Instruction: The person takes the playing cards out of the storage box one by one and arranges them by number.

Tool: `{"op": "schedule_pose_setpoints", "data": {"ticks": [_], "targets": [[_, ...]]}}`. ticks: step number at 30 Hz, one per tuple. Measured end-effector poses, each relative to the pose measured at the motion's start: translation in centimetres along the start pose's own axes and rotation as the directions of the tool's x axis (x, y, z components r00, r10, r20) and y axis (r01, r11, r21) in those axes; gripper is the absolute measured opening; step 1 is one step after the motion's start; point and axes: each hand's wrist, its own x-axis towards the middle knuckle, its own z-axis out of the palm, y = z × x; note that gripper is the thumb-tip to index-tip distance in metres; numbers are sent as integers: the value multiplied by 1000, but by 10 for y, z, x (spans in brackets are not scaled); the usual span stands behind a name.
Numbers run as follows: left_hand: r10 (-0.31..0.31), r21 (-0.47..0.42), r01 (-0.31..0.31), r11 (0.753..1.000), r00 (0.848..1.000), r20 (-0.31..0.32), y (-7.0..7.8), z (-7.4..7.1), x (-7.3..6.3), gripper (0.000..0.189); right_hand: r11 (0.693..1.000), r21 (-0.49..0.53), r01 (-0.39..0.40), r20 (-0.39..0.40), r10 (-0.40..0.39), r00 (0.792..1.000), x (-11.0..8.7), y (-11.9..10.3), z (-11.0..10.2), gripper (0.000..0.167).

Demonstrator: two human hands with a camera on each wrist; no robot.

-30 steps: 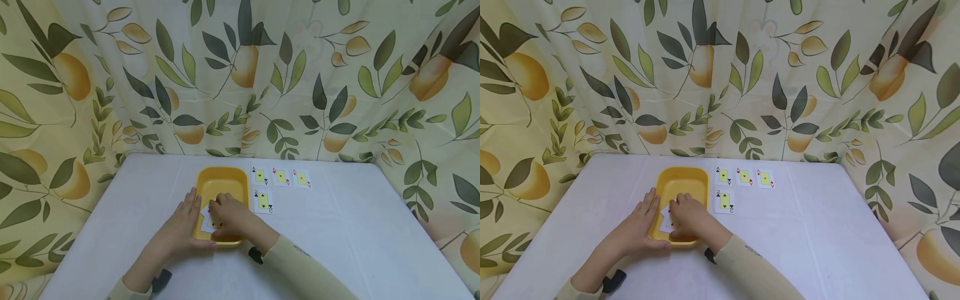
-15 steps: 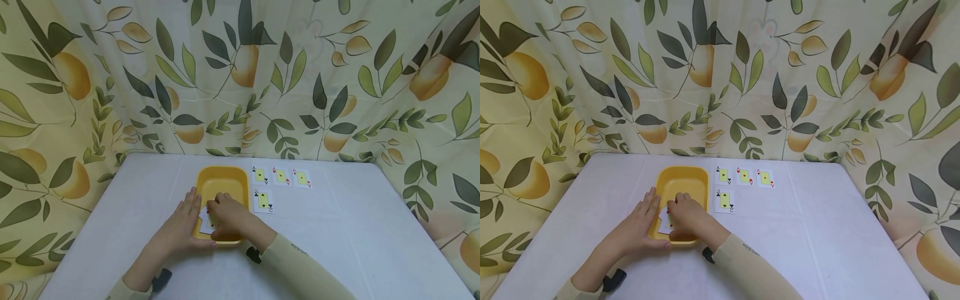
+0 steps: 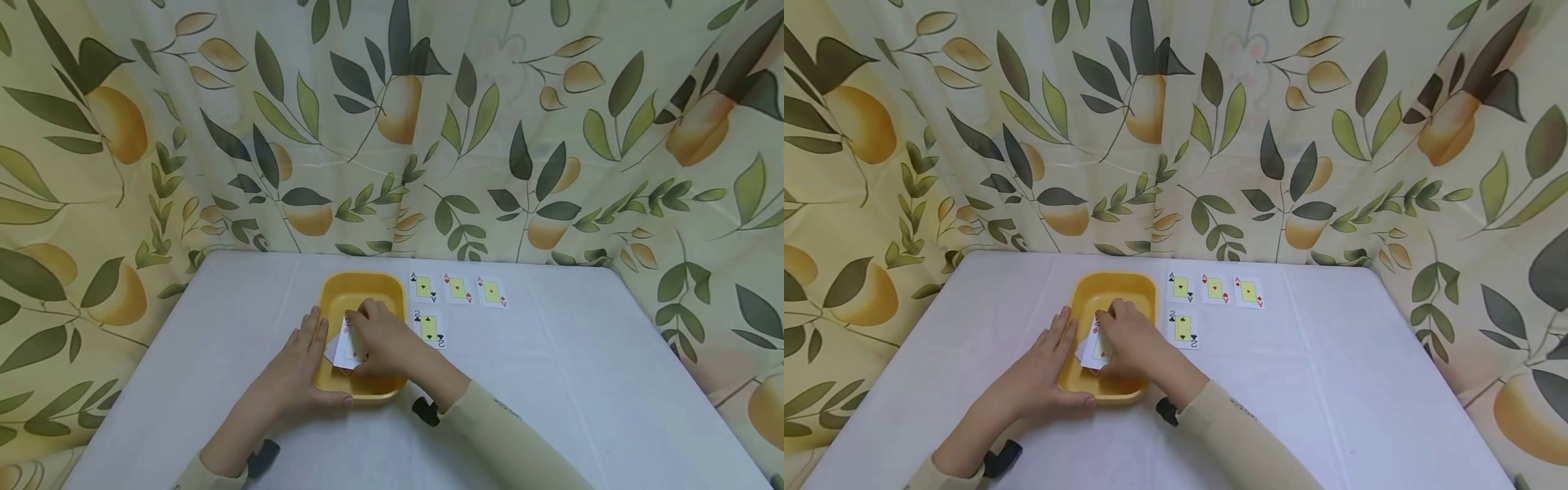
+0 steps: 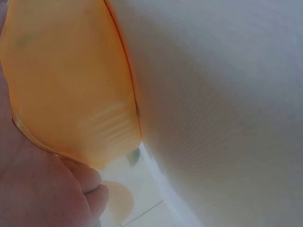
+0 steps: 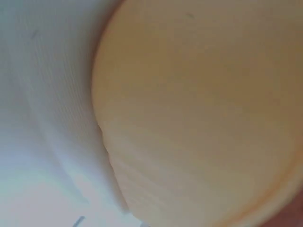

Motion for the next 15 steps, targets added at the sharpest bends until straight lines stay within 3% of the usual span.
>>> {"op": "schedule_pose_setpoints", "data": {"ticks": [15], "targets": [[-37,-8,37,999,999,13,0,1,1,139,995,87,-45,-93,53,994,-26,19,-39,89]]}}
